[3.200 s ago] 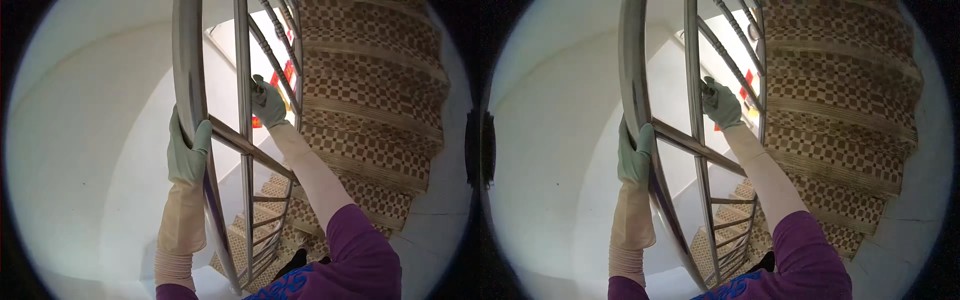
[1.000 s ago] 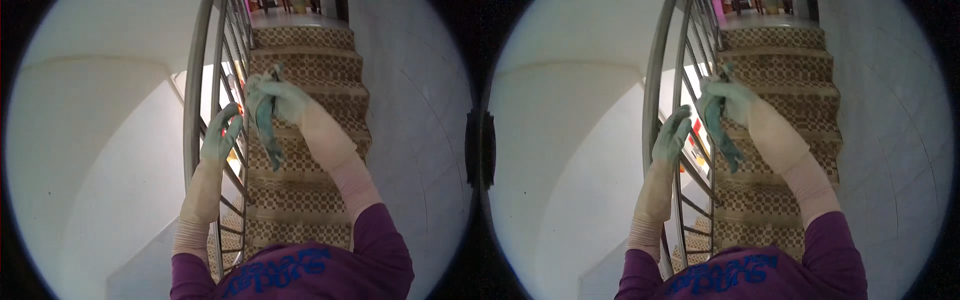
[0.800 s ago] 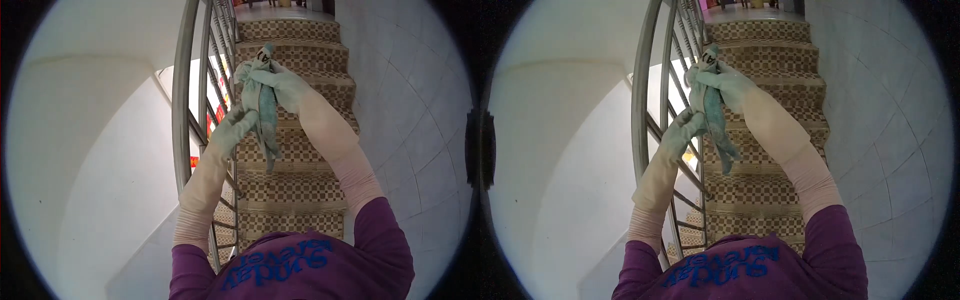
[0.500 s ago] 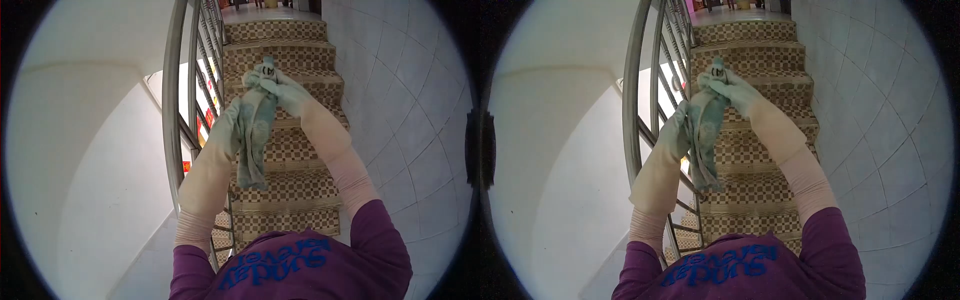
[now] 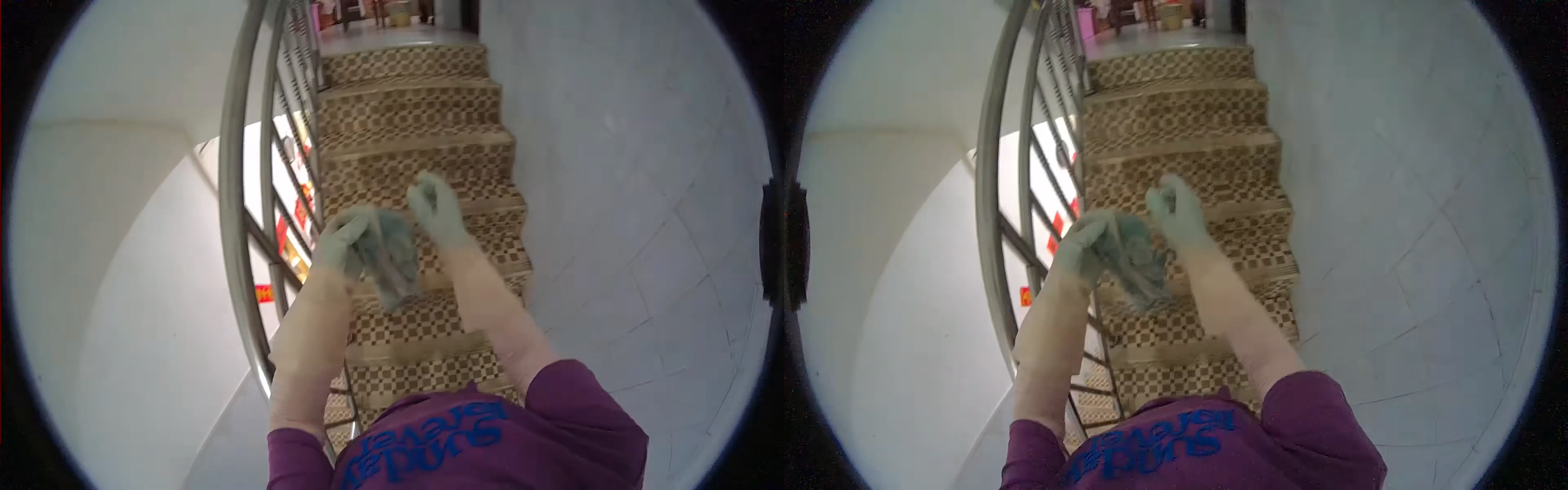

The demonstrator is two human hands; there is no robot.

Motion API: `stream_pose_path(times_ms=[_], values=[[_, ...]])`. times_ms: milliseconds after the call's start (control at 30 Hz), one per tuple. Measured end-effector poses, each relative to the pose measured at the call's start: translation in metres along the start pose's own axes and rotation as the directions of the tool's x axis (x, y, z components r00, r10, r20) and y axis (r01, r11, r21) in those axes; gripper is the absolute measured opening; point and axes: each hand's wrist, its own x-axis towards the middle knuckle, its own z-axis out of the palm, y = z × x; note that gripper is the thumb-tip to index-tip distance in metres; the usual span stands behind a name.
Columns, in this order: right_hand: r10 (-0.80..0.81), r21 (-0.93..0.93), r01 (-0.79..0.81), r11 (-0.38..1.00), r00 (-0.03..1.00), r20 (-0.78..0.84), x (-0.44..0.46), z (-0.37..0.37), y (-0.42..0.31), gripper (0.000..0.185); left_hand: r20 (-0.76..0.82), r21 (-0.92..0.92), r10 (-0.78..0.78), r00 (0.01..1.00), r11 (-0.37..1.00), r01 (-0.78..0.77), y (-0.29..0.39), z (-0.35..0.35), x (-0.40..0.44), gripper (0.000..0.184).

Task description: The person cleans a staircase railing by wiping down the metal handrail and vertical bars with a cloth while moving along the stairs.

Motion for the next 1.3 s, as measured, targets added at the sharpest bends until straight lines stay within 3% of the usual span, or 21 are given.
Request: stream_pose_path(times_ms=[67, 133, 233, 300, 400, 433, 467, 567, 600, 667, 700, 800, 867, 900, 967, 1000, 1067, 1133, 1200, 1267, 1300], values=[[0.137, 0.189, -0.159, 0.969, 0.983, 0.121, -0.030, -0.001, -0.014, 0.039, -0.045, 0.068, 0.067, 0.997, 0.996, -0.064, -0.011, 0.012, 0.004, 0.021], [-0.078, 0.097, 0.065, 0.993, 0.989, 0.129, -0.069, -0.004, -0.055, 0.029, -0.274, 0.052, 0.131, 0.953, 0.991, -0.121, -0.017, 0.047, -0.006, 0.012], [-0.004, -0.064, 0.021, 0.998, 0.970, 0.244, -0.076, -0.015, -0.054, 0.028, -0.259, -0.005, 0.042, 0.965, 0.999, -0.045, -0.021, 0.087, -0.016, 0.006], [0.209, 0.115, -0.233, 0.966, 0.959, 0.190, -0.076, -0.018, -0.034, 0.023, -0.178, 0.103, 0.092, 0.980, 0.992, -0.074, -0.030, 0.085, -0.012, 0.004], [0.252, 0.290, -0.338, 0.895, 0.921, 0.295, -0.079, -0.038, -0.034, 0.020, -0.066, 0.212, 0.195, 0.979, 0.961, -0.177, -0.048, 0.064, 0.001, 0.004], [0.324, 0.385, -0.413, 0.825, 0.905, 0.277, -0.084, -0.044, -0.042, 0.022, -0.144, 0.248, 0.144, 0.979, 0.963, -0.105, -0.050, 0.061, 0.006, 0.005], [0.317, 0.381, -0.391, 0.838, 0.917, 0.243, -0.087, -0.051, -0.053, 0.022, -0.219, 0.280, 0.096, 0.971, 0.960, -0.032, -0.053, 0.058, 0.008, 0.006], [0.291, 0.290, -0.361, 0.886, 0.921, 0.257, -0.092, -0.064, -0.050, 0.025, -0.131, 0.218, 0.067, 0.989, 0.975, -0.037, -0.069, 0.043, 0.015, 0.010], [0.288, 0.293, -0.349, 0.890, 0.929, 0.232, -0.094, -0.063, -0.049, 0.025, -0.082, 0.155, 0.059, 0.995, 0.987, -0.046, -0.071, 0.043, 0.019, 0.013], [0.251, 0.378, -0.195, 0.905, 0.963, -0.102, -0.095, -0.063, -0.049, 0.026, -0.123, 0.112, 0.029, 0.992, 0.994, -0.015, -0.072, 0.056, 0.015, 0.012], [0.248, 0.379, -0.183, 0.907, 0.960, -0.128, -0.091, -0.072, -0.045, 0.026, -0.185, 0.064, 0.005, 0.983, 0.998, 0.007, -0.073, 0.062, 0.014, 0.012], [0.294, 0.586, -0.061, 0.808, 0.904, -0.311, -0.085, -0.115, -0.035, 0.028, -0.030, -0.071, 0.020, 0.999, 0.997, -0.022, -0.075, 0.052, 0.025, 0.014], [0.250, 0.356, -0.217, 0.909, 0.967, -0.050, -0.092, -0.137, -0.041, 0.031, 0.073, -0.074, -0.086, 0.994, 0.993, 0.091, -0.070, 0.054, 0.028, 0.016], [0.239, 0.301, -0.216, 0.929, 0.970, -0.041, -0.103, -0.124, -0.045, 0.036, 0.055, -0.035, -0.036, 0.998, 0.999, 0.038, -0.080, 0.055, 0.034, 0.015], [0.099, -0.043, -0.102, 0.994, 0.992, -0.083, -0.126, -0.103, -0.062, 0.043, 0.054, 0.008, 0.000, 0.999, 1.000, 0.000, -0.091, 0.065, 0.038, 0.013], [0.095, -0.046, -0.101, 0.994, 0.990, -0.105, -0.127, -0.101, -0.046, 0.043, 0.074, 0.051, 0.036, 0.997, 0.998, -0.039, -0.096, 0.072, 0.038, 0.013], [0.141, 0.064, -0.154, 0.986, 0.975, 0.172, -0.119, -0.110, -0.009, 0.043, 0.116, 0.092, 0.068, 0.991, 0.993, -0.079, -0.098, 0.092, 0.035, 0.015], [0.204, -0.047, -0.200, 0.979, 0.975, 0.086, -0.129, -0.120, -0.048, 0.037, -0.018, 0.259, 0.006, 1.000, 0.966, -0.001, -0.087, 0.111, 0.021, 0.017], [0.266, -0.141, -0.265, 0.954, 0.964, -0.011, -0.136, -0.126, -0.055, 0.032, 0.030, 0.275, 0.024, 0.999, 0.961, -0.031, -0.100, 0.101, 0.031, 0.017], [0.050, -0.303, -0.076, 0.950, 0.994, -0.093, -0.136, -0.137, -0.039, 0.030, 0.078, 0.283, 0.042, 0.996, 0.957, -0.063, -0.104, 0.102, 0.037, 0.017], [-0.024, -0.244, -0.045, 0.969, 0.962, -0.273, -0.141, -0.143, -0.036, 0.029, 0.012, 0.266, 0.016, 1.000, 0.964, -0.018, -0.099, 0.106, 0.035, 0.018]])
